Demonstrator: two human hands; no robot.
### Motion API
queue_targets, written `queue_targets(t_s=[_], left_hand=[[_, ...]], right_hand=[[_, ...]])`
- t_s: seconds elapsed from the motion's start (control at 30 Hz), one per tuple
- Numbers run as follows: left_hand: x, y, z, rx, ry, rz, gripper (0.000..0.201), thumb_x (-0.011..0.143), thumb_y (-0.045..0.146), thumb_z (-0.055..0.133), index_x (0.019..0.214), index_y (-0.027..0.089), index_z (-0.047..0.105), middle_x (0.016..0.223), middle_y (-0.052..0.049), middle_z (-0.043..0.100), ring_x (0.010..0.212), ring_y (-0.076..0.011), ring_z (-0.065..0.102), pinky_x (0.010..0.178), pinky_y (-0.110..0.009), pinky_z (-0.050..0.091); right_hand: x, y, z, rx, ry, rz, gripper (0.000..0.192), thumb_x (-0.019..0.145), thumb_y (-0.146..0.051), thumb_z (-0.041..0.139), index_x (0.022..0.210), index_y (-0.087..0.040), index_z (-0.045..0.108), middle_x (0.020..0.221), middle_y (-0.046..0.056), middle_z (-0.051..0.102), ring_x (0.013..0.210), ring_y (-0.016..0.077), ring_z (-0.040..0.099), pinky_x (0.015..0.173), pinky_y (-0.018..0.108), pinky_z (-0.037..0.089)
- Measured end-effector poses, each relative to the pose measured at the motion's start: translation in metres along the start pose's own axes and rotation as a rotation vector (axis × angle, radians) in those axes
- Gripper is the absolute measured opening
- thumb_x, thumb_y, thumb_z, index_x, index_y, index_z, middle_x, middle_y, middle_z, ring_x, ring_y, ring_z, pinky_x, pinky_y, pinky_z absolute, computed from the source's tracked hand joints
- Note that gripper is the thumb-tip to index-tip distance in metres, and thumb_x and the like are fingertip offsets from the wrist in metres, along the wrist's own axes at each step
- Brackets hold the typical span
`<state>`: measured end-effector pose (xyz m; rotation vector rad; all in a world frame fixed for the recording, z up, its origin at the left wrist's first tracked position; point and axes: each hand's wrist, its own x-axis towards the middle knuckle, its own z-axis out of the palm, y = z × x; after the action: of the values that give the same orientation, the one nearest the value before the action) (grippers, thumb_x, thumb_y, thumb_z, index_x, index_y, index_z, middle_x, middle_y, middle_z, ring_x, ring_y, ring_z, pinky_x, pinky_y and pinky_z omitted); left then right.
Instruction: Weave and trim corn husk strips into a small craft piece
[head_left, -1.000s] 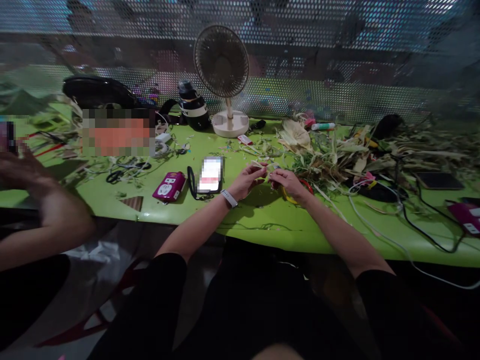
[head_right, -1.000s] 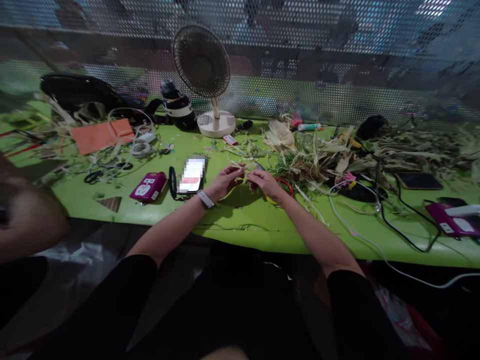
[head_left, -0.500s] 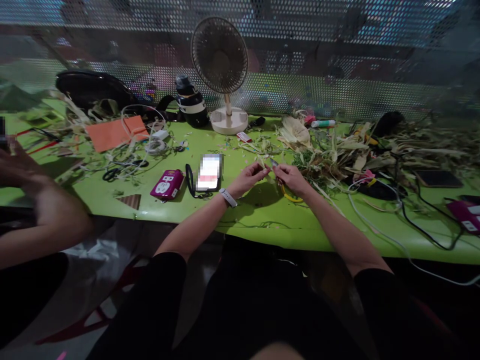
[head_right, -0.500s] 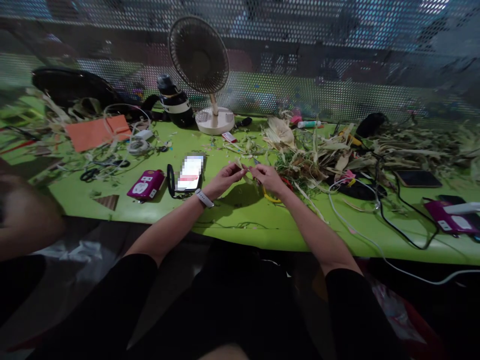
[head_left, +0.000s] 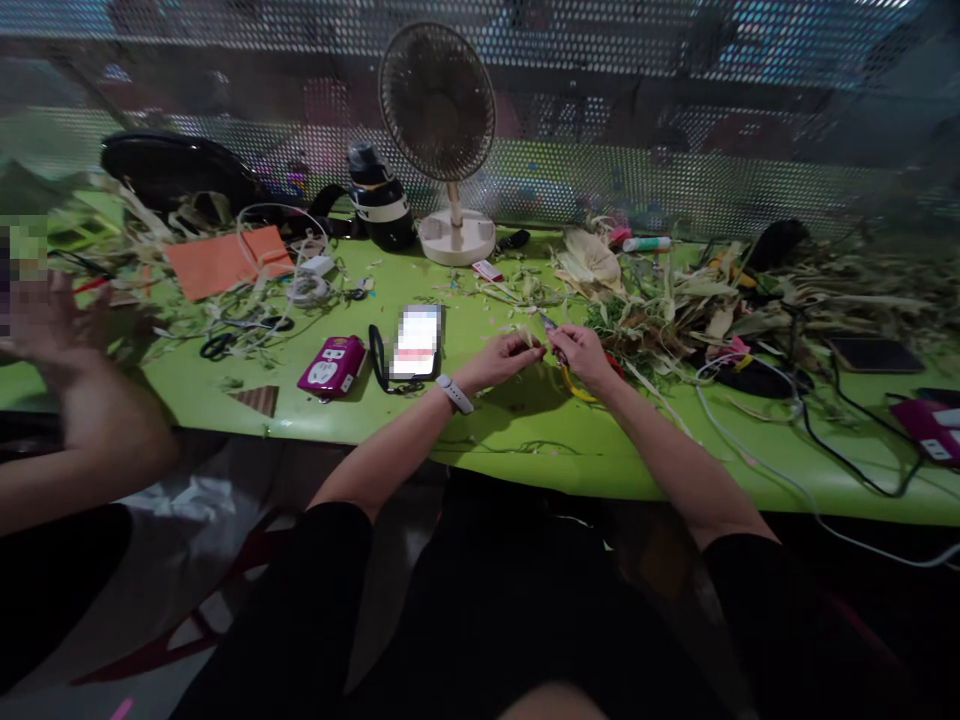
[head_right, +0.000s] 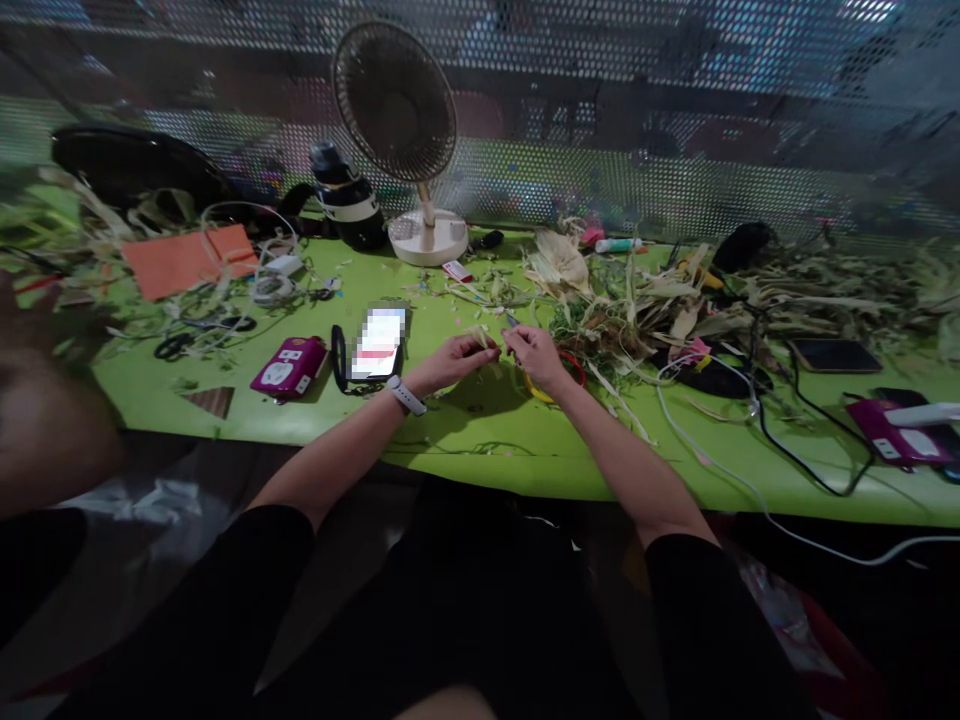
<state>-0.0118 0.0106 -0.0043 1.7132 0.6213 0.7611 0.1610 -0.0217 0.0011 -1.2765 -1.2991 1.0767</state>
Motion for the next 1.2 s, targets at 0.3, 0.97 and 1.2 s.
queue_targets(t_s=[0.3, 0.97, 1.2], left_hand=[[-0.005, 0.006, 0.004, 0.068, 0.03, 0.04, 0.033, 0.084, 0.048, 0.063, 0.089, 0.016, 0.067, 0.078, -0.003, 0.062, 0.072, -0.0125, 0.054, 0.07, -0.027, 0.044], [0.001, 0.0, 0.0, -0.237, 0.189, 0.06, 0.04, 0.076, 0.042, 0.076, 0.103, 0.018, 0.061, 0.104, -0.007, 0.068, 0.101, -0.0159, 0.063, 0.097, -0.034, 0.049], [-0.003, 0.005, -0.004, -0.218, 0.144, -0.009, 0.04, 0.075, 0.037, 0.078, 0.105, 0.016, 0.061, 0.101, -0.006, 0.066, 0.089, -0.0127, 0.063, 0.087, -0.03, 0.051]], right_hand=[[0.0, -0.005, -0.005, 0.034, 0.039, -0.025, 0.049, 0.068, -0.063, 0.069, 0.054, -0.021, 0.047, 0.043, -0.007, 0.04, 0.041, 0.0061, 0.035, 0.044, 0.023, 0.028], [-0.003, -0.006, -0.005, 0.242, -0.1, 0.057, 0.028, 0.066, -0.038, 0.07, 0.053, -0.02, 0.053, 0.043, -0.006, 0.049, 0.039, 0.0064, 0.042, 0.042, 0.021, 0.033], [-0.002, -0.012, -0.019, -0.019, -0.274, 0.098, 0.034, 0.067, -0.044, 0.064, 0.047, -0.019, 0.051, 0.041, -0.005, 0.044, 0.038, 0.0064, 0.037, 0.04, 0.022, 0.03]])
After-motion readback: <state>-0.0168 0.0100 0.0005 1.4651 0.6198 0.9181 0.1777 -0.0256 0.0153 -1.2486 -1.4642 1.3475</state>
